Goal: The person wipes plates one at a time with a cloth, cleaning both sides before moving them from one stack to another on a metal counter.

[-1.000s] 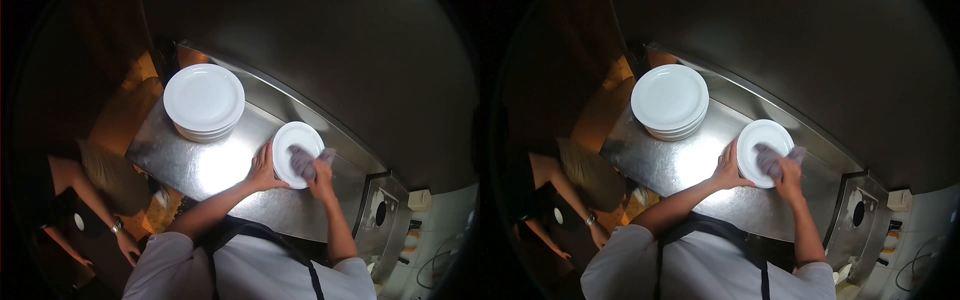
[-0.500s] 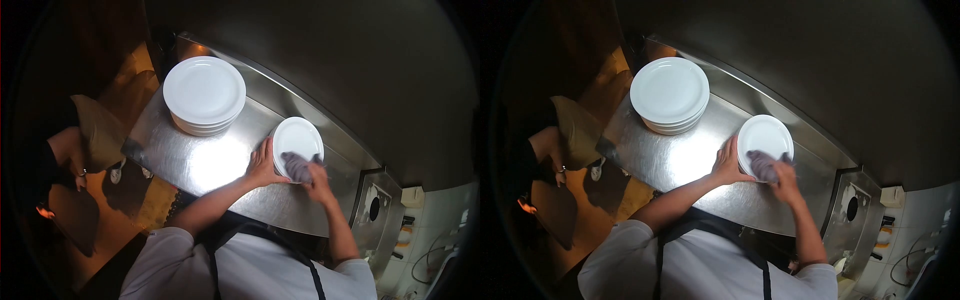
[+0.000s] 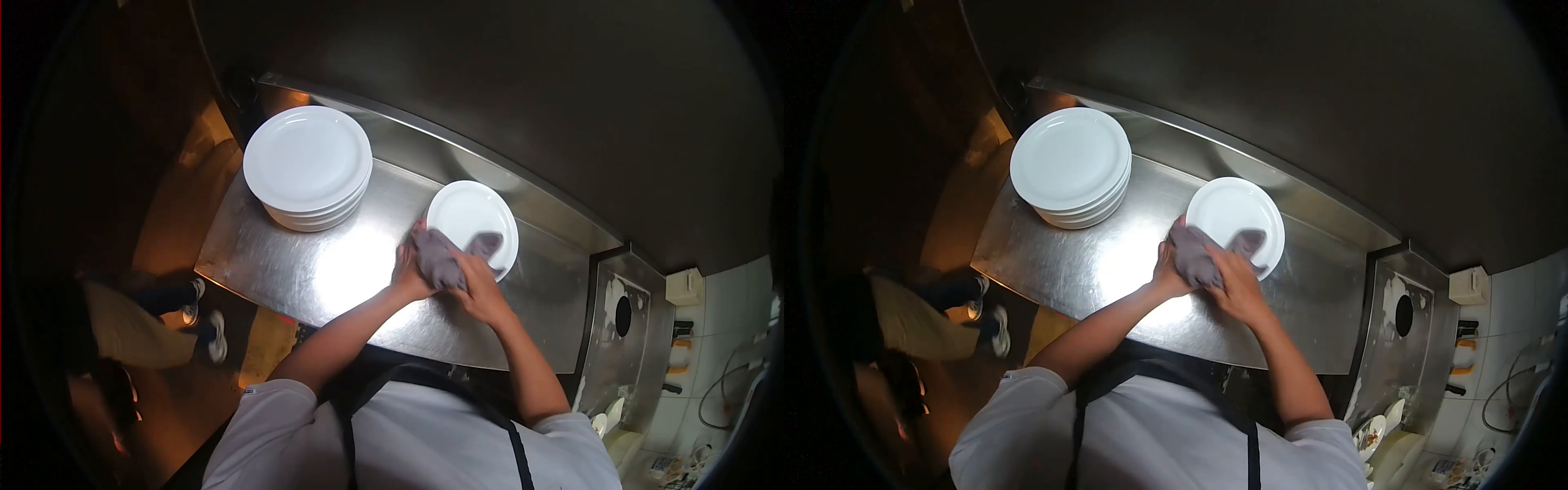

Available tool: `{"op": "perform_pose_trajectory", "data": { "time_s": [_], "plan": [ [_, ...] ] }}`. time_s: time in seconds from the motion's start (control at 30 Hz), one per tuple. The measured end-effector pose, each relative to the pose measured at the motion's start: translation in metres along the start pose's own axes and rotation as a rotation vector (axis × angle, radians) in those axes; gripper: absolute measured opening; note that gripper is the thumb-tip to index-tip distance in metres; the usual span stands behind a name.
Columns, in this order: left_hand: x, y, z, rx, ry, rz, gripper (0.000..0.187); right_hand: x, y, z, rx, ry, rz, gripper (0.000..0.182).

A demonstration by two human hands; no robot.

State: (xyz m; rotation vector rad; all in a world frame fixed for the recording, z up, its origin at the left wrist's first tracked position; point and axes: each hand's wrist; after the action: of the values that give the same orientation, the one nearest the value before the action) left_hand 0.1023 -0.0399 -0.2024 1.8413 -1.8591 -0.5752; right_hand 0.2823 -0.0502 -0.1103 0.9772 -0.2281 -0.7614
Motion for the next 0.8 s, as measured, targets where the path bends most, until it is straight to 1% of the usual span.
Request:
{"op": "perform_pose_trajectory", "data": {
  "time_s": [0.1,0.13,0.2,0.23,0.27,0.3,0.37,0.4,0.5,0.6,0.67,0.7,0.77,0.8],
  "plan": [
    [0.002,0.006,-0.010,0.035,0.025,-0.016,0.133,0.051,0.013,-0.025,0.288,-0.074,-0.079,0.075],
    [0.000,0.004,-0.007,0.106,-0.006,-0.070,0.116,0.057,0.016,-0.045,0.328,-0.136,-0.161,0.075],
    [-0.020,-0.004,-0.003,0.310,0.069,-0.088,0.098,0.053,0.018,-0.087,0.394,-0.267,-0.330,0.074],
    [-0.032,-0.005,-0.006,0.412,0.107,-0.095,0.090,0.042,0.019,-0.094,0.350,-0.408,-0.463,0.074],
    [-0.045,-0.001,-0.018,0.323,0.142,-0.170,0.067,0.025,0.020,-0.097,0.302,-0.549,-0.594,0.074],
    [-0.062,0.002,-0.034,0.296,0.183,-0.134,0.065,0.016,0.027,-0.102,0.248,-0.674,-0.743,0.074],
    [-0.084,0.009,-0.050,0.259,0.299,-0.062,0.061,0.021,0.028,-0.117,0.047,-0.567,-0.817,0.078],
    [-0.088,0.003,-0.048,0.036,0.242,-0.162,0.058,0.023,0.026,-0.126,-0.053,-0.510,-0.848,0.080],
    [-0.096,-0.011,-0.041,-0.173,0.003,-0.442,0.052,0.032,0.013,-0.158,-0.279,-0.373,-1.028,0.079],
    [-0.070,0.033,-0.102,0.308,0.153,-0.095,0.047,0.041,0.035,-0.142,-0.502,-0.277,-1.186,0.063],
    [-0.076,0.038,-0.107,0.309,0.122,-0.157,0.045,0.039,0.083,-0.101,-1.134,0.043,-1.219,0.060],
    [-0.075,0.038,-0.107,0.302,0.108,-0.180,0.044,0.037,0.097,-0.092,-1.449,0.212,-1.209,0.062],
    [-0.077,0.021,-0.102,0.404,0.124,-0.128,0.044,0.036,0.096,-0.111,-1.470,0.103,-1.139,0.077],
    [-0.080,0.014,-0.103,0.458,0.124,-0.109,0.044,0.030,0.088,-0.133,-1.560,0.486,-0.788,0.072]
  ]
}}
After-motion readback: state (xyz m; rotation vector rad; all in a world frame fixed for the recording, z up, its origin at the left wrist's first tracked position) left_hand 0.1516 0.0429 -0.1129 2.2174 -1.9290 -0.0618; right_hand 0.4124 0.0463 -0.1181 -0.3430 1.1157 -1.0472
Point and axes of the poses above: each hand's wrist, its own x-axis away from the middle knuckle, its own y-axis out of the back of the hand, z = x × y, and after that the axes turned 14 degrees about y, right-handed
